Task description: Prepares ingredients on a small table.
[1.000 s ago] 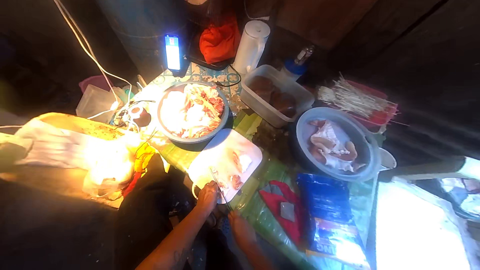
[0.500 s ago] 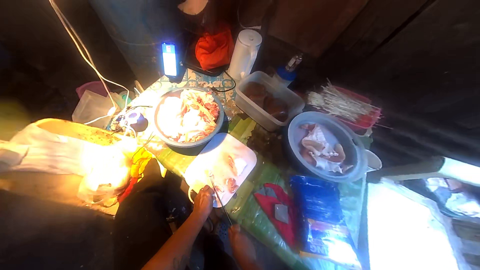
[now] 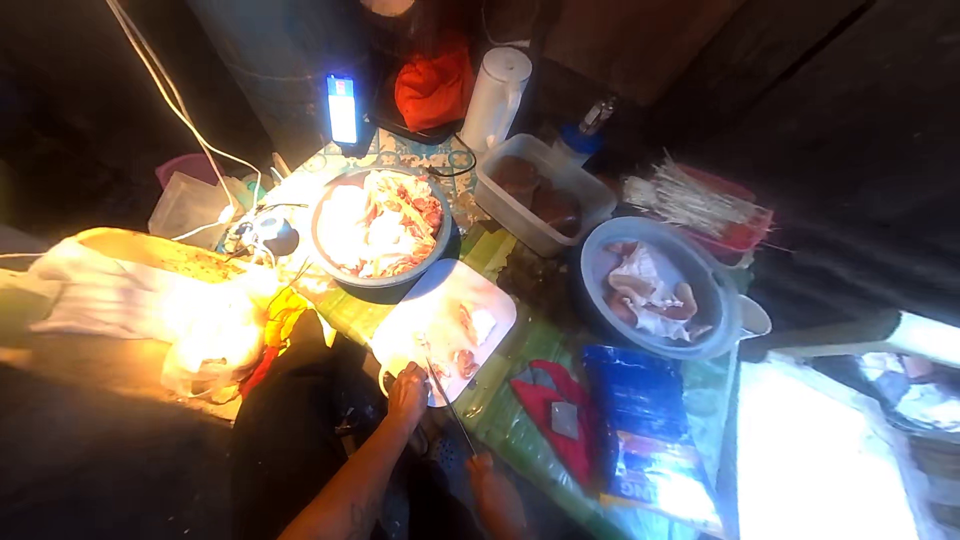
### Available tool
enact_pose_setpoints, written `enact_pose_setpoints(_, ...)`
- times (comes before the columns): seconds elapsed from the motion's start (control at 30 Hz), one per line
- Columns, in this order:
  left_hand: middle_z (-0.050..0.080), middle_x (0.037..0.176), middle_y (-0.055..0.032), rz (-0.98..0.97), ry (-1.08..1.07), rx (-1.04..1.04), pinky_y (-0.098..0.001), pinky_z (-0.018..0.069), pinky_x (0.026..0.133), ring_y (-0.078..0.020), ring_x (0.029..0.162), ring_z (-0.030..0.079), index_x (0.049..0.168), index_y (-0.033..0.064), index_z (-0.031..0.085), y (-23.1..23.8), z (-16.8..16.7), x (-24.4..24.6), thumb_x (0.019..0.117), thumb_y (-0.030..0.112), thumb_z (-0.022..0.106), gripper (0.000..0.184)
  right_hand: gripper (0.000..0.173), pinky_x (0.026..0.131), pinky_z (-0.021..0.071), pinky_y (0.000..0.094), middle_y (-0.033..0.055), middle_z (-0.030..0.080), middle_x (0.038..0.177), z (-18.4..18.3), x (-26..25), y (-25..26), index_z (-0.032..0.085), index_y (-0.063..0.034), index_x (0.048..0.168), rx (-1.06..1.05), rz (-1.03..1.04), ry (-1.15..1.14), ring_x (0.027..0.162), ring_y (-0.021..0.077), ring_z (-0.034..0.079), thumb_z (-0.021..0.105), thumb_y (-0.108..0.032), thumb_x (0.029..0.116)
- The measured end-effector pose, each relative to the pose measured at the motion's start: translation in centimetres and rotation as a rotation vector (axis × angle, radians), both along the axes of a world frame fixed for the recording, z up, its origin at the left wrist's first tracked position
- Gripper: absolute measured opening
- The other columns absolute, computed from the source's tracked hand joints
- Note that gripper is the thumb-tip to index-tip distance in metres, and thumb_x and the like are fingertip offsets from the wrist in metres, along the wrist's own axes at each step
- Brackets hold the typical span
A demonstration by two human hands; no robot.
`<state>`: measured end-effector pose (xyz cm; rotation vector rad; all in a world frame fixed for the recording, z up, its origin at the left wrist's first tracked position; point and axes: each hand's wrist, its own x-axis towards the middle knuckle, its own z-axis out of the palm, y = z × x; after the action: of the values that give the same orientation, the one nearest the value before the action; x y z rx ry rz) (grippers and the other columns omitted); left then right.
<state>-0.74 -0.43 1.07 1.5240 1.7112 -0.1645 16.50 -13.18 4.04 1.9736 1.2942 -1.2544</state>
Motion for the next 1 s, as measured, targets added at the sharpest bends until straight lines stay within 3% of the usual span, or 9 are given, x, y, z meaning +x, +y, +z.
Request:
enact_pose_setpoints(0.13,0.062,0.135,-0.0161,-0.013,0.016,0.003,-0.0444,0.0489,0.108,-0.0308,0.126,0.061,0.124,0.0007,0.068,0.0,0.1,0.3,0.1048,0.016,0.052,0.029,0.05,0.091,0.0568,0.0559,0.0201,0.074,0.113,1.1,-1.4,1.7,0.047,-0.0097,0.147,0.073,0.108,-0.051,0.109,0.0385,0.072,0.03,-0.043,0.1127)
enact_pose_setpoints(0.37,0.064,0.131,-0.0148,0.023,-0.012,0.055,-0.0425,0.0501,0.106,-0.0286,0.122,0.063,0.121,0.0017,0.069,-0.3,-0.6,0.4,0.1041,0.016,0.054,0.027,0.05,0.097,0.0545,0.0554,0.0206,0.069,0.125,-0.4,-5.0,8.0,0.043,-0.0069,0.148,0.066,0.079,0.035,0.117,0.0374,0.069,0.03,-0.04,0.1132)
enact_pose_setpoints(0.5,0.064,0.13,-0.0141,0.088,-0.011,0.043,-0.0417,0.052,0.103,-0.0275,0.119,0.064,0.114,0.0023,0.071,-0.2,-0.4,0.4,0.1018,0.016,0.059,0.022,0.05,0.096,0.0552,0.0563,0.021,0.07,0.123,-1.4,-3.6,4.3,0.042,-0.0089,0.15,0.033,0.03,0.016,0.116,0.0388,0.069,0.03,-0.04,0.1131)
enact_pose_setpoints(0.63,0.061,0.133,-0.0177,0.131,-0.007,0.016,-0.0417,0.051,0.105,-0.0295,0.119,0.064,0.118,0.0008,0.071,-0.3,-0.2,0.2,0.1024,0.019,0.061,0.025,0.05,0.096,0.0552,0.0561,0.0215,0.071,0.121,-0.4,-0.6,-0.3,0.042,-0.0101,0.15,-0.041,0.013,-0.024,0.115,0.0393,0.069,0.03,-0.042,0.1131)
enact_pose_setpoints(0.77,0.062,0.135,-0.0172,0.077,0.005,-0.019,-0.0427,0.0473,0.11,-0.0302,0.127,0.06,0.123,0.0009,0.069,-0.2,0.1,0.3,0.1045,0.017,0.055,0.029,0.052,0.096,0.0556,0.0551,0.0205,0.071,0.121,-0.6,-1.2,0.2,0.042,-0.0094,0.149,-0.033,0.023,-0.024,0.116,0.0379,0.07,0.03,-0.044,0.1129)
enact_pose_setpoints(0.93,0.062,0.132,-0.0166,0.097,0.004,-0.034,-0.0436,0.0491,0.107,-0.03,0.123,0.062,0.12,0.0016,0.069,0.0,-0.2,0.1,0.1036,0.018,0.055,0.027,0.05,0.095,0.0561,0.0558,0.0199,0.071,0.122,-2.0,-3.2,3.4,0.042,-0.0099,0.149,0.024,0.027,0.022,0.115,0.0374,0.07,0.031,-0.043,0.1127)
enact_pose_setpoints(1.0,0.062,0.132,-0.0167,0.119,-0.005,-0.032,-0.043,0.0495,0.107,-0.0296,0.122,0.062,0.119,0.0016,0.069,0.1,-0.2,0.1,0.1033,0.02,0.057,0.027,0.051,0.096,0.0555,0.0554,0.0204,0.07,0.123,-1.7,-2.5,2.5,0.042,-0.0089,0.15,0.006,0.027,0.012,0.116,0.0376,0.069,0.031,-0.042,0.1129)
